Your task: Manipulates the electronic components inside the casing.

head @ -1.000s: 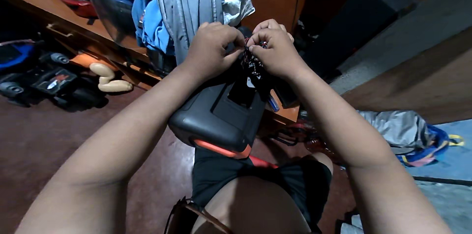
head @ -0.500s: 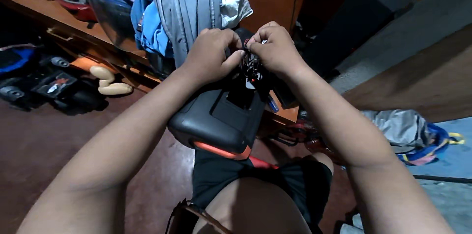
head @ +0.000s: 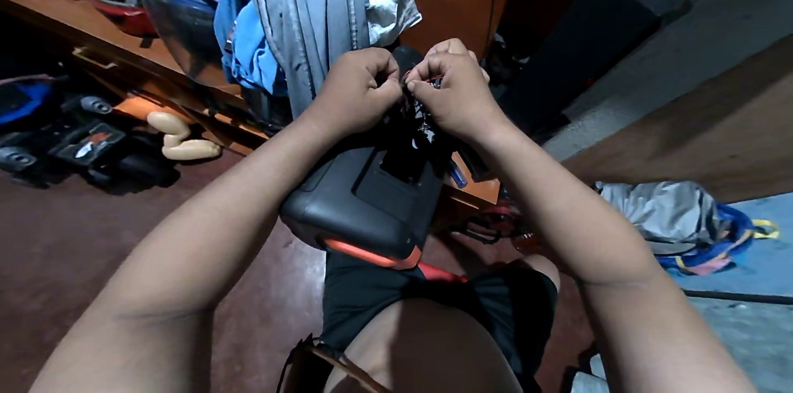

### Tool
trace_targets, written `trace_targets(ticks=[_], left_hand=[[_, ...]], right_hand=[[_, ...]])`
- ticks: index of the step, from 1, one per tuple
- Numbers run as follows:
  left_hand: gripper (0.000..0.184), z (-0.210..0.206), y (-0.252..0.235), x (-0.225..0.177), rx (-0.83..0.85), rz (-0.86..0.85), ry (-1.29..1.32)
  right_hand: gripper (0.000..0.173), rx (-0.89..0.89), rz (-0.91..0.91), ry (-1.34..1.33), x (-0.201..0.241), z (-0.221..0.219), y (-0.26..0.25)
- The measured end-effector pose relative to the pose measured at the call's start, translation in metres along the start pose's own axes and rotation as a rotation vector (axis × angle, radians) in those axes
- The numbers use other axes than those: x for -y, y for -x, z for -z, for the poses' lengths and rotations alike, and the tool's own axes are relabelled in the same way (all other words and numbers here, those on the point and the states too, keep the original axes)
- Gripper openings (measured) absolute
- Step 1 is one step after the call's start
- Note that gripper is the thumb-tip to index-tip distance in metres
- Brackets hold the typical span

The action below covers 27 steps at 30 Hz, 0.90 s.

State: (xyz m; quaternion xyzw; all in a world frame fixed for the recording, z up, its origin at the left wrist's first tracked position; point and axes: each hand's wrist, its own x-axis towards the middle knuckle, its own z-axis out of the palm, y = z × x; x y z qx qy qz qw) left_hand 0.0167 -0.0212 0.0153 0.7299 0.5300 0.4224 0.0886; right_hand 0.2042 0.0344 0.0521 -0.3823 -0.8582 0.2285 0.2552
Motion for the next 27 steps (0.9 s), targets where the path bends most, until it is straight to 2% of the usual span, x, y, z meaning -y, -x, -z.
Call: trace_targets(ticks=[5,7,10,13,16,19,23,25,27], left_hand=[[0.017,-0.004,0.0,0.006,-0.078,0.004,-0.085],[0.018,-0.004,0.0,0.004,-0.074,0.063,-0.08],[0.016,-0.001,-0.002,0.002,-0.012,0.196,0.076],[0.012,0.001,0.0,0.007,0.024,0.241,0.262],[0.018,0.001,0.003,0.014,-0.017,0.118,0.289],[0.025,0.001,0.004,0.015,-0.069,-0.059,0.07],[0.025,-0.003,0.002,0.015,-0.132,-0.224,-0.158],[0.026,-0.004,0.001,0.016,-0.131,-0.227,-0.171],[0.025,-0.004,0.002,0.013,-0.123,-0.139,-0.105]], right_hand=[[0.011,-0.035,-0.005,0.064,0.002,-0.004,0.005],[0.012,-0.053,-0.011,0.082,0.003,-0.006,0.006],[0.013,-0.092,-0.019,0.092,0.003,-0.008,0.007],[0.014,-0.106,-0.031,0.071,0.002,-0.007,0.007],[0.013,-0.112,-0.041,0.048,0.001,-0.006,0.008],[0.013,-0.117,-0.036,0.038,0.002,-0.007,0.007],[0.013,-0.137,-0.006,0.052,0.002,-0.01,0.006],[0.012,-0.134,0.005,0.081,0.003,-0.01,0.007],[0.012,-0.134,0.033,0.124,0.002,-0.009,0.008]])
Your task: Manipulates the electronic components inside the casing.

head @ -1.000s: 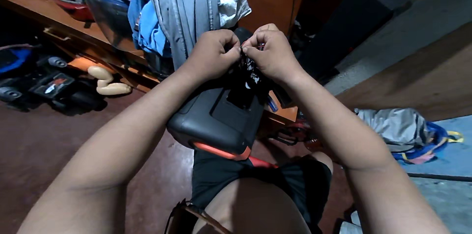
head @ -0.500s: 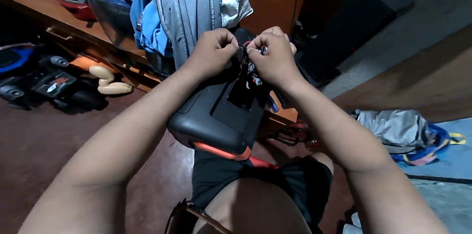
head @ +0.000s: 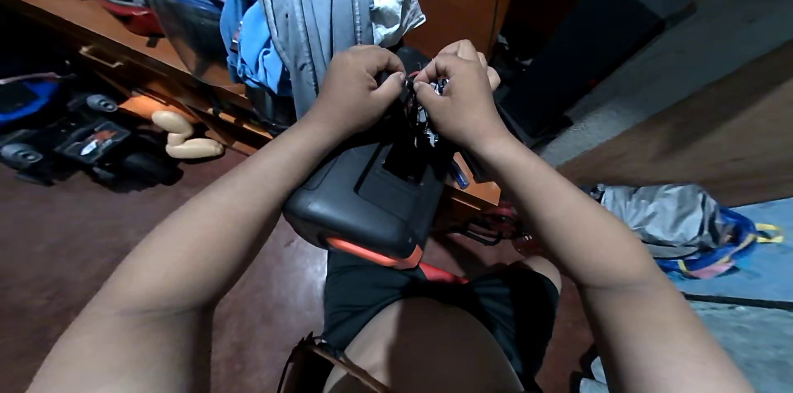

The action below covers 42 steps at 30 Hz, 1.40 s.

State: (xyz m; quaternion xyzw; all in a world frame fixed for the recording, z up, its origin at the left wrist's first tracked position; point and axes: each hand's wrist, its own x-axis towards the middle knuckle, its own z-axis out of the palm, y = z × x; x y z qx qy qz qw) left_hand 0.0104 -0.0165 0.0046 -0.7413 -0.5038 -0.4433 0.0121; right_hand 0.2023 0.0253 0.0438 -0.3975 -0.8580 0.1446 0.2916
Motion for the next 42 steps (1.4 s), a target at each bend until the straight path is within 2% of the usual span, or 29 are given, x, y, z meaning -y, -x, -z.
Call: trace_targets(ticks=[6,9,14,21,25,29,34,42], left_hand=[[0.015,-0.002,-0.006,-0.012,0.04,0.494,0.487],[0.018,-0.005,-0.009,-0.009,0.085,0.585,0.696],[0.019,-0.001,-0.006,0.001,0.164,0.497,0.682],[0.011,0.001,-0.003,-0.003,0.15,0.356,0.527],[0.013,0.001,-0.004,-0.008,0.095,0.443,0.464],[0.014,-0.004,-0.006,-0.01,0.061,0.544,0.559],[0.018,-0.005,-0.007,-0.01,0.062,0.59,0.617],[0.019,0.003,-0.001,0.001,0.097,0.37,0.439]], right_hand=[[0.012,-0.071,0.163,0.099,-0.009,-0.007,0.005],[0.013,-0.1,0.218,0.131,-0.014,-0.008,0.004],[0.014,-0.122,0.255,0.147,-0.019,-0.007,0.003],[0.013,-0.133,0.26,0.15,-0.014,-0.011,0.002],[0.013,-0.156,0.305,0.192,-0.014,-0.015,0.001],[0.012,-0.203,0.39,0.225,-0.015,-0.018,0.003],[0.012,-0.253,0.479,0.247,-0.02,-0.023,0.005],[0.02,-0.249,0.375,0.116,-0.018,-0.006,0.004]])
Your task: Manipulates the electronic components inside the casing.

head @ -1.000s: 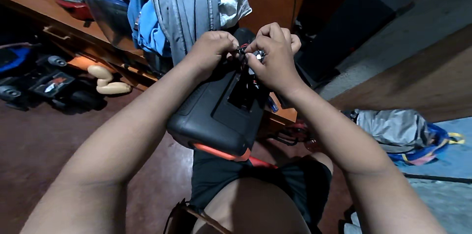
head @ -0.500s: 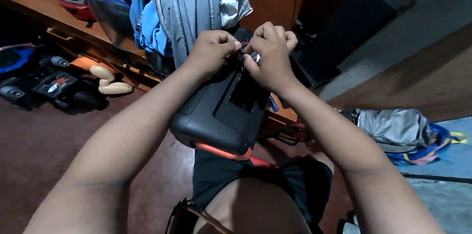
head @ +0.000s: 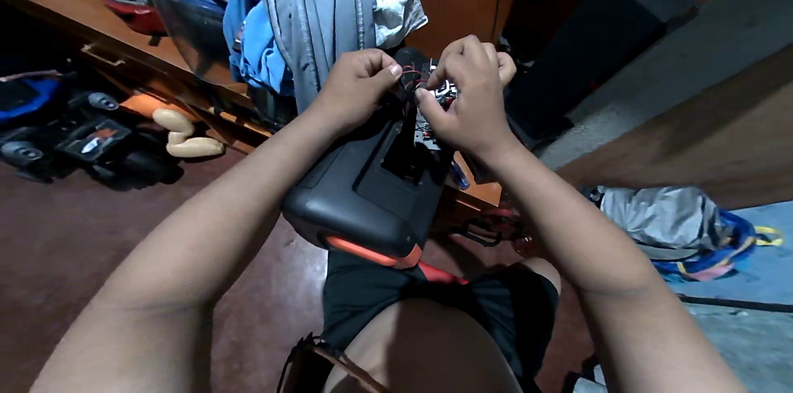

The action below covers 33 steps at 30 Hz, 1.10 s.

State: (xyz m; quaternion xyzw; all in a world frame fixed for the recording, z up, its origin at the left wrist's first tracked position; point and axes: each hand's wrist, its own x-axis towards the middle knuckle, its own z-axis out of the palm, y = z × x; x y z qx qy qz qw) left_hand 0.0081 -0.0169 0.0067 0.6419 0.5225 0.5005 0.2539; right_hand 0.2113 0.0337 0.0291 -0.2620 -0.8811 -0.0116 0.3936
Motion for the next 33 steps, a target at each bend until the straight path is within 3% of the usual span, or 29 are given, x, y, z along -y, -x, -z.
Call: trace_targets(ticks=[4,7,13,18,22,26,30,33], left_hand=[[0.02,-0.002,0.0,0.001,0.063,-0.043,-0.041],[0.022,-0.002,0.0,0.001,0.097,-0.06,-0.025],[0.012,-0.002,0.002,0.001,0.116,-0.115,-0.018],[0.016,-0.005,0.001,0.0,-0.017,-0.205,-0.274],[0.021,-0.005,0.002,0.001,-0.071,-0.291,-0.433],[0.022,-0.005,0.002,0.001,-0.087,-0.265,-0.451],[0.021,-0.008,0.003,-0.004,-0.094,-0.2,-0.422],[0.021,-0.011,0.004,-0.008,-0.094,-0.211,-0.41]], right_hand=[[0.038,0.317,-0.086,-0.057,-0.005,0.009,-0.023],[0.022,0.442,-0.084,-0.069,-0.01,0.011,-0.035],[0.022,0.496,-0.116,-0.111,-0.013,0.013,-0.041],[0.026,0.513,-0.074,-0.131,-0.01,0.015,-0.037],[0.041,0.539,-0.082,-0.108,-0.011,0.017,-0.041],[0.02,0.629,-0.118,-0.082,-0.015,0.017,-0.052],[0.029,0.659,-0.116,-0.075,-0.017,0.017,-0.055],[0.02,0.635,-0.044,-0.089,-0.018,0.015,-0.054]])
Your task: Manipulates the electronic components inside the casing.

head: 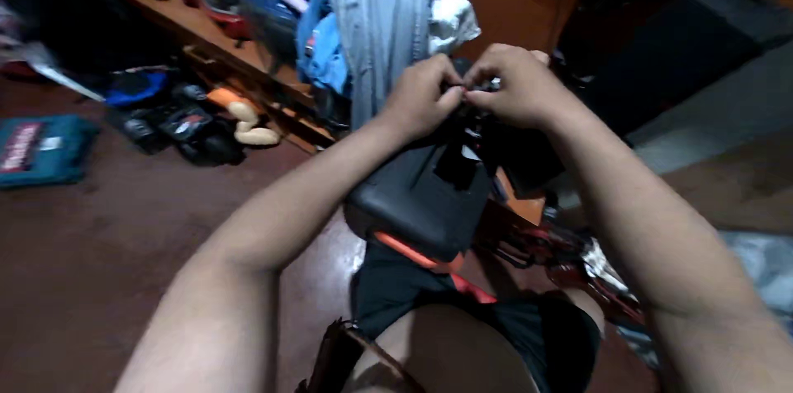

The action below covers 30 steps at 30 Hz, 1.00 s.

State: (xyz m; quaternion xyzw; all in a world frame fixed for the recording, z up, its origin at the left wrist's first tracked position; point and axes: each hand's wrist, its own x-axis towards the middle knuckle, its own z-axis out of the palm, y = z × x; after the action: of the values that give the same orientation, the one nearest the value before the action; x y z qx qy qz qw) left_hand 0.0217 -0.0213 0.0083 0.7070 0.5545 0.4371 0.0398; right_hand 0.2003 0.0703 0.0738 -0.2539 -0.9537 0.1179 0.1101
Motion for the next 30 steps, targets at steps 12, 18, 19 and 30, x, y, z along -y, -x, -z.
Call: trace_targets(ticks=[12,18,19,30], left_hand=[[0.026,-0.001,0.0,0.002,-0.034,-0.277,-0.206],[0.02,-0.002,0.0,-0.003,-0.027,-0.287,-0.26],[0.019,-0.001,0.0,-0.003,-0.028,-0.287,-0.268],[0.016,-0.002,0.002,0.004,0.113,-0.279,-0.23]], right_hand=[[0.01,-0.156,0.112,0.064,0.002,-0.008,0.001],[0.011,-0.156,0.116,0.025,0.0,-0.007,0.001],[0.01,-0.147,0.101,0.012,0.003,-0.006,0.001],[0.022,-0.279,-0.032,0.093,-0.016,0.009,-0.007]])
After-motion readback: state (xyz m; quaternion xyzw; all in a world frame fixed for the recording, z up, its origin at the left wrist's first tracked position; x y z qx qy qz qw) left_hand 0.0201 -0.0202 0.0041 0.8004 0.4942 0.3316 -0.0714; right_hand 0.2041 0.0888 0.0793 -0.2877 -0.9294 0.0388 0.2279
